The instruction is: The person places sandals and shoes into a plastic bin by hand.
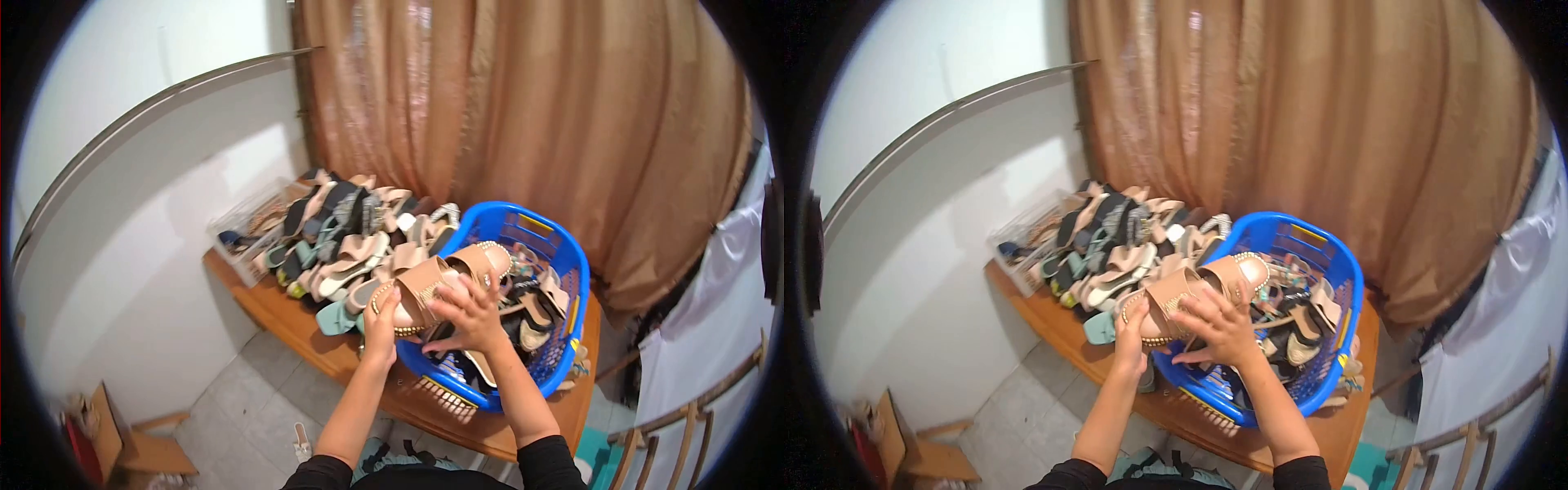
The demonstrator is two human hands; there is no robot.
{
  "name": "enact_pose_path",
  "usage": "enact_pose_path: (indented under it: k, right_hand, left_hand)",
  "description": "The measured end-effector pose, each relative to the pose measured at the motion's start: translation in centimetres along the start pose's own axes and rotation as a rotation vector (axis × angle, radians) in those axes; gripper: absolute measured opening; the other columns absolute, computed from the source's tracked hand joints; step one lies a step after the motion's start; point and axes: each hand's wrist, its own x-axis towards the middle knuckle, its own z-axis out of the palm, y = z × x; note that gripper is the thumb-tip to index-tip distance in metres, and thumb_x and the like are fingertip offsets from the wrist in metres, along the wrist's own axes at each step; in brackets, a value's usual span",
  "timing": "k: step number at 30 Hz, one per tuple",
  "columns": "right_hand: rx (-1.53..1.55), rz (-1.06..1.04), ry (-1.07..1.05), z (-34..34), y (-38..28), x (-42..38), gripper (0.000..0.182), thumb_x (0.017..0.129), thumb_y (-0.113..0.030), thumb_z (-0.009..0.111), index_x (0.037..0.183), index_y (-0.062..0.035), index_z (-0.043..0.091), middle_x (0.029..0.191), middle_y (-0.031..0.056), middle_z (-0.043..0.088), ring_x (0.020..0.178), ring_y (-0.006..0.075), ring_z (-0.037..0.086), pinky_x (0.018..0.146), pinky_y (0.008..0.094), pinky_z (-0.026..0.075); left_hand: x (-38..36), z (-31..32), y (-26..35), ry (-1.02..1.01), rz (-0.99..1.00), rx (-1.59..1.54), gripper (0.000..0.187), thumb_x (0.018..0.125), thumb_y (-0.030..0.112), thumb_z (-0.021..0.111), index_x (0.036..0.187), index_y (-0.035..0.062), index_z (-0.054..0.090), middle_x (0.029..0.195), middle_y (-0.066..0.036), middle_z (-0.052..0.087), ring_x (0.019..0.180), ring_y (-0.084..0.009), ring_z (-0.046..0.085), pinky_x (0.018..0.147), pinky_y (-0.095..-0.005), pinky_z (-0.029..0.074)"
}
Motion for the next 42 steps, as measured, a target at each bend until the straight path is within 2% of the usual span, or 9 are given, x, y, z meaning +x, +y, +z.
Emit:
enact_pose_path:
  k: [4, 10, 14, 18, 25, 28, 32, 34, 42]
  right_hand:
    - [-0.015, -0.276, -0.041, 1.1, -3.1, 0.4, 0.046, 0.068, -0.039, 0.068, 0.11, -0.0492, 0.054, 0.128, -0.0021, 0.045, 0.121, 0.0254, 0.043, 0.104, 0.0616, 0.013]
    - [0.309, -0.346, 0.01, 0.0, -9.0, 1.1, 0.021, 0.079, -0.023, 0.059, 0.1, -0.0262, 0.056, 0.112, 0.001, 0.061, 0.11, 0.0288, 0.053, 0.098, 0.0629, 0.024]
    - [0.451, -0.38, 0.076, 0.0, -13.1, 1.5, 0.017, 0.076, -0.021, 0.065, 0.089, -0.0219, 0.054, 0.104, -0.0037, 0.064, 0.113, 0.0306, 0.05, 0.096, 0.0628, 0.026]
    - [0.555, -0.514, 0.144, 0.1, -18.2, 1.3, 0.022, 0.077, -0.025, 0.063, 0.098, -0.032, 0.06, 0.102, -0.0115, 0.063, 0.112, 0.0213, 0.049, 0.098, 0.0594, 0.025]
    - [0.821, -0.615, 0.078, 1.8, -34.5, 3.1, 0.018, 0.074, -0.025, 0.064, 0.092, -0.0264, 0.065, 0.096, -0.0132, 0.063, 0.107, 0.0136, 0.05, 0.098, 0.0466, 0.028]
    - [0.961, -0.666, 0.09, 2.0, -42.5, 4.7, 0.015, 0.071, -0.023, 0.066, 0.086, -0.0258, 0.064, 0.095, -0.0132, 0.063, 0.105, 0.0123, 0.05, 0.098, 0.0448, 0.028]
    - [1.129, -0.694, 0.187, 1.3, -54.4, 6.5, 0.013, 0.069, -0.022, 0.069, 0.081, -0.0254, 0.064, 0.091, -0.0136, 0.061, 0.104, 0.0109, 0.049, 0.097, 0.0431, 0.029]
    - [1.15, -0.76, 0.179, 0.1, -59.7, 8.0, 0.017, 0.066, -0.021, 0.069, 0.083, -0.0253, 0.065, 0.092, -0.0133, 0.06, 0.104, 0.0112, 0.049, 0.097, 0.0429, 0.029]
    - [1.354, -0.856, 0.004, -2.8, -78.3, 9.7, 0.028, 0.064, -0.02, 0.067, 0.092, -0.0252, 0.067, 0.097, -0.012, 0.06, 0.104, 0.0126, 0.049, 0.094, 0.0433, 0.03]
  left_hand:
    - [-7.2, -3.6, 2.4, 0.148, 0.092, -0.044, 0.032, 0.084, 0.027, 0.059, 0.109, 0.0088, 0.05, 0.091, -0.009, 0.058, 0.065, -0.0214, 0.063, 0.035, -0.0326, 0.052]
    - [-18.2, -9.2, 4.2, 0.172, 0.146, 0.057, 0.034, 0.087, 0.026, 0.055, 0.116, 0.0118, 0.044, 0.096, -0.009, 0.054, 0.071, -0.0207, 0.062, 0.042, -0.0336, 0.055]
    - [-23.0, -13.9, 5.5, 0.133, 0.197, 0.448, 0.038, 0.093, 0.039, 0.041, 0.122, 0.014, 0.041, 0.096, -0.005, 0.054, 0.081, -0.0121, 0.056, 0.047, -0.0246, 0.051]
    - [-30.4, -17.4, 8.4, 0.21, -0.006, 0.556, 0.043, 0.096, 0.037, 0.035, 0.126, 0.0075, 0.04, 0.109, -0.005, 0.048, 0.099, -0.0134, 0.045, 0.084, -0.0292, 0.038]
    - [-42.8, -24.0, 7.2, 0.635, 0.173, 0.226, 0.043, 0.094, 0.032, 0.043, 0.129, 0.0075, 0.036, 0.118, -0.006, 0.047, 0.103, -0.0154, 0.048, 0.083, -0.0283, 0.042]
    - [-47.4, -27.1, 7.5, 0.896, 0.486, 0.415, 0.043, 0.092, 0.025, 0.049, 0.129, 0.0083, 0.036, 0.12, -0.007, 0.045, 0.106, -0.0149, 0.047, 0.086, -0.0306, 0.041]
    - [-54.6, -31.5, 10.7, 1.052, 0.589, 0.418, 0.051, 0.081, 0.025, 0.063, 0.124, 0.0071, 0.042, 0.117, -0.007, 0.048, 0.111, -0.02, 0.044, 0.091, -0.0364, 0.037]
    - [-58.4, -32.1, 14.0, 1.168, 0.55, 1.338, 0.053, 0.075, 0.031, 0.069, 0.12, 0.0096, 0.049, 0.118, -0.011, 0.046, 0.108, -0.0274, 0.046, 0.091, -0.0399, 0.037]
    - [-67.2, -39.4, 18.2, 1.532, 0.145, 1.96, 0.072, 0.054, 0.036, 0.08, 0.116, 0.0165, 0.05, 0.118, -0.017, 0.045, 0.11, -0.0345, 0.045, 0.089, -0.0492, 0.032]
